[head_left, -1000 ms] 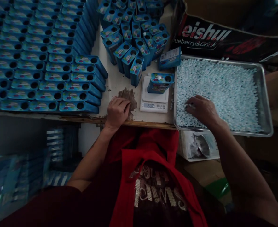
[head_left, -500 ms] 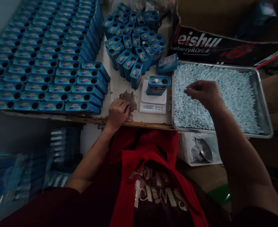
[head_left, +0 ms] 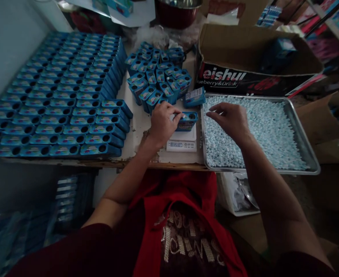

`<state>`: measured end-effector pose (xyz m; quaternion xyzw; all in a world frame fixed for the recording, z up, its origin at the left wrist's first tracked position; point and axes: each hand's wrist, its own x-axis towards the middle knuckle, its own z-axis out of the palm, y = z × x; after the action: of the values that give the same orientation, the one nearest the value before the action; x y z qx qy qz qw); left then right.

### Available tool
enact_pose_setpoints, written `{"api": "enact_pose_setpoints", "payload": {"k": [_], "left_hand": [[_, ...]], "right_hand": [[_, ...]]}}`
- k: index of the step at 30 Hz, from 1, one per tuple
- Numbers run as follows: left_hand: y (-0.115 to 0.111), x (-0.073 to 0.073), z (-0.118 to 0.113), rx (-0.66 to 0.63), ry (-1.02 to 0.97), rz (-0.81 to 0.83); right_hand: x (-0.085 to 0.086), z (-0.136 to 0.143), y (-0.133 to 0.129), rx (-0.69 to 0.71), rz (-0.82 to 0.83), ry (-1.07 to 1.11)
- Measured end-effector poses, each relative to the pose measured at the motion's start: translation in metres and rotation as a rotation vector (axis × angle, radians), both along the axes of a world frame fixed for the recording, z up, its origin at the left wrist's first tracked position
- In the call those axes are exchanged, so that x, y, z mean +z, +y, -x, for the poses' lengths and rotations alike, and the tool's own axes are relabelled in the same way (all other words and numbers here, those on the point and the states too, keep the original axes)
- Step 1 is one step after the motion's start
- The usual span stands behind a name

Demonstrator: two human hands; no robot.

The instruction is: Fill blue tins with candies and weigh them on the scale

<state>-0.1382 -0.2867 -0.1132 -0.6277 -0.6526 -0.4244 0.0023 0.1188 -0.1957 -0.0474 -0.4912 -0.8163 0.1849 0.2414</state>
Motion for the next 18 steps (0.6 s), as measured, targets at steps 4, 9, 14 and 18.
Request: {"api": "enact_pose_setpoints", "payload": {"k": [4, 9, 14, 18], "left_hand": [[0.018, 0.007, -0.013, 0.011, -0.027, 0.073], [0.023, 0.023, -0.027, -0.074, 0.063, 0.092], [0.023, 0.035, -0.021, -0.405, 0.260, 0.329], [0.001, 0.071, 0.036, -0.280, 0.226, 0.302]], "right_hand": [[-0.004, 0.007, -0.002, 0.000, 0.076, 0.164], [-0.014, 0.006, 0.001, -0.031, 0.107, 0.236], [-0.015, 0.005, 0.005, -0.080, 0.229, 0.433], [-0.015, 0.000, 0.003, -0.103, 0.319, 0.579]]}}
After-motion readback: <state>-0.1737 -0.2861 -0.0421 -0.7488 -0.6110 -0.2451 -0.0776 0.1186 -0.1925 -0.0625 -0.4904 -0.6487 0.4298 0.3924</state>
